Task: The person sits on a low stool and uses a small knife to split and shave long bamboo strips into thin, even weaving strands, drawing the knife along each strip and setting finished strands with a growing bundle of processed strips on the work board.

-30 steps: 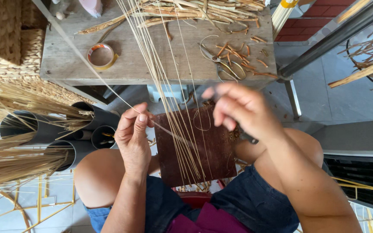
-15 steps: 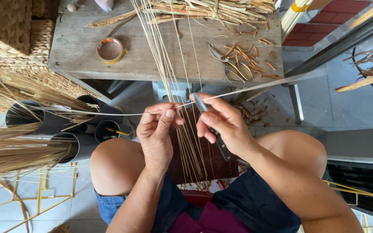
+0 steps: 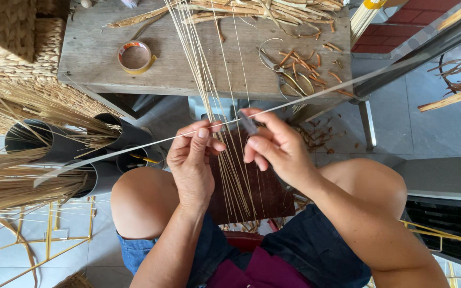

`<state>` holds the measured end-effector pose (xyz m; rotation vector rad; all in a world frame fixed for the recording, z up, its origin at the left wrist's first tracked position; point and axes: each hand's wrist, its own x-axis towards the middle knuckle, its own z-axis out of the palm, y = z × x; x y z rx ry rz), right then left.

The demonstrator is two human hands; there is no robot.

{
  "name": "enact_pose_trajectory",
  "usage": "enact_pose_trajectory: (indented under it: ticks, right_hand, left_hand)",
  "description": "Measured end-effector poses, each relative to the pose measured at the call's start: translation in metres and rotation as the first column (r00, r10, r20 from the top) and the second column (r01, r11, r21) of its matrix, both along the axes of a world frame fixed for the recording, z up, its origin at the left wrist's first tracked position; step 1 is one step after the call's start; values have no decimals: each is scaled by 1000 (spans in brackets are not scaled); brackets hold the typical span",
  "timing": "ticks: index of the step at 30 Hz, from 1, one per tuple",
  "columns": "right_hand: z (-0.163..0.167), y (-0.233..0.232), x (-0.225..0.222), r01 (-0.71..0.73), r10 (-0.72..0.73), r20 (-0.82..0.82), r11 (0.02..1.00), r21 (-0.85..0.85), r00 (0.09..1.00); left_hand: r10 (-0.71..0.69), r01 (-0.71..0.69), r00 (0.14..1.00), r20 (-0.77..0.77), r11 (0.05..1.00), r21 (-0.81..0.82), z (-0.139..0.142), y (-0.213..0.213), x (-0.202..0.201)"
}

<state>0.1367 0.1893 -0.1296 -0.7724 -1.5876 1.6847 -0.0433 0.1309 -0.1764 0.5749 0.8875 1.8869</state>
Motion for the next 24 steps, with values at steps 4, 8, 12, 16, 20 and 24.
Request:
enact_pose_trajectory:
  ticks: [4, 8, 12, 16, 20, 24]
  right_hand:
    - [-6, -5, -8, -14, 13, 36, 1000, 16, 999]
    - [-7, -3, -8, 18, -19, 53, 1000, 18, 998]
    - [-6, -1, -4, 34, -34, 19, 999, -38, 999]
    - [-6, 10, 6, 85, -89, -49, 993, -76, 995]
    - [-9, 25, 21, 180, -190, -107, 979, -101, 976]
    - [-11, 37, 40, 275, -282, -97, 958, -80, 954]
  left_hand:
    - [-40, 39, 999, -33, 999, -15, -1, -3, 8]
    - [-18, 18, 993, -119, 1000, -1, -1, -5, 10]
    - [3, 0, 979, -204, 1000, 17, 0, -8, 7]
    - [47, -47, 961, -272, 999, 9, 0, -10, -2]
    - [73, -72, 963, -261, 997, 13, -1, -10, -13]
    - [108, -112, 962, -252, 994, -1, -5, -8, -23]
